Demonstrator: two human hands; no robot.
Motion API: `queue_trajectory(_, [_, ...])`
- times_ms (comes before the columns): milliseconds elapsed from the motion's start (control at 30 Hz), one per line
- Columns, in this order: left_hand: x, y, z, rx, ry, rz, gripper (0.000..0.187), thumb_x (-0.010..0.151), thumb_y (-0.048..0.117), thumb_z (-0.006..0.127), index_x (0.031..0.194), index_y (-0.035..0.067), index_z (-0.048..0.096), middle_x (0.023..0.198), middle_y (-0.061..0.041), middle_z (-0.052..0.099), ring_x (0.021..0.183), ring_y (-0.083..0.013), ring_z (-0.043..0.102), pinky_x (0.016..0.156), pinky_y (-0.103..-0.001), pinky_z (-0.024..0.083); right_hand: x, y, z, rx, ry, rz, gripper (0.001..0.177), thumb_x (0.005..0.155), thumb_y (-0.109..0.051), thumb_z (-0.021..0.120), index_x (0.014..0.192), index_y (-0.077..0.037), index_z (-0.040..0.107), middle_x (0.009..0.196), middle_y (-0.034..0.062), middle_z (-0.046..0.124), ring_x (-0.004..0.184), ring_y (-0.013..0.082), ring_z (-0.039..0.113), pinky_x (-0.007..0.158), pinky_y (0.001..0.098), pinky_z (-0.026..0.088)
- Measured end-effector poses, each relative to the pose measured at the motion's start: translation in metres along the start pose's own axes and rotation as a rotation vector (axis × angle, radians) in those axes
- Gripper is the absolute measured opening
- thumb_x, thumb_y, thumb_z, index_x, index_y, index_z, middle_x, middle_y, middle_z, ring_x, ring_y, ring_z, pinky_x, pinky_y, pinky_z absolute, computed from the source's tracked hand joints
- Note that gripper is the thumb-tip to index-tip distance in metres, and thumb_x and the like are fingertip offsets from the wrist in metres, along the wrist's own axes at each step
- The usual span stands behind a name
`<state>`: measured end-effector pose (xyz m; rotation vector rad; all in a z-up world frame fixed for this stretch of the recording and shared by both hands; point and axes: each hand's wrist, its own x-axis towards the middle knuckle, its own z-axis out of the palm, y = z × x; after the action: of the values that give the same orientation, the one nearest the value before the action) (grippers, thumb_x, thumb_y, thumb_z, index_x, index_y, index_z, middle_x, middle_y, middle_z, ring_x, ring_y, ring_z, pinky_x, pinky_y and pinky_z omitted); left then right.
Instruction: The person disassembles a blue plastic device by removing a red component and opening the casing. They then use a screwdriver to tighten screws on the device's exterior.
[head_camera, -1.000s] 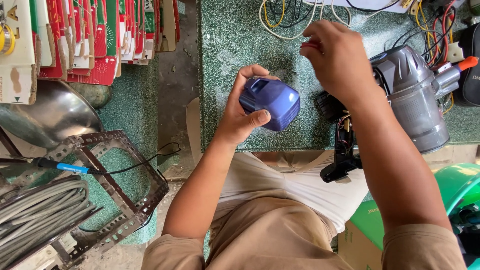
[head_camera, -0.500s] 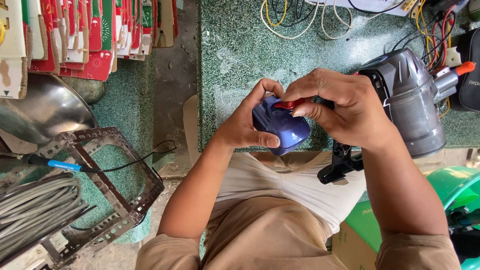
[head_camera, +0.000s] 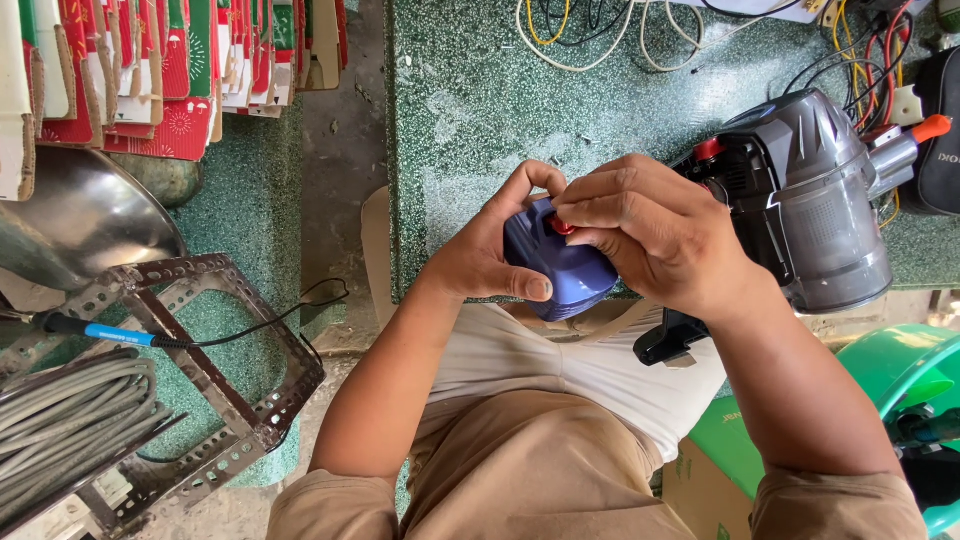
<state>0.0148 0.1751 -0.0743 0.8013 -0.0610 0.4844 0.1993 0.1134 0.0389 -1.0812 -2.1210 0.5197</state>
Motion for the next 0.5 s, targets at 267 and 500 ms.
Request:
queue_trajectory(267, [-0.001,0.003,0.002,0.125,-0.008,-0.031,0.072,0.081,0.042,0.086,0.126,0.018,0.036,0.112,0.0,0.05,0.099,-0.0096,0.051,0.083,-0.026,0.048,-0.005,-0.009,-0.002,0.031,-0.031,0.155,0.011,0.1,0.0,0.066,0.107,0.006,0.07,0.11,0.0214,0.066,0.098,0.0313,0.072,0.086,0.0359,0.059])
queue_trajectory(500, [-0.003,0.002,0.0,0.167,-0.015,-0.053,0.07,0.083,0.043,0.085,0.128,0.017,0.037,0.116,0.0,0.047,0.106,-0.012,0.052,0.088,-0.03,0.053,-0.005,-0.007,-0.005,0.095,-0.082,0.227,0.008,0.096,-0.001,0.073,0.104,0.0,0.073,0.105,0.0157,0.069,0.096,0.026,0.073,0.086,0.0334,0.059])
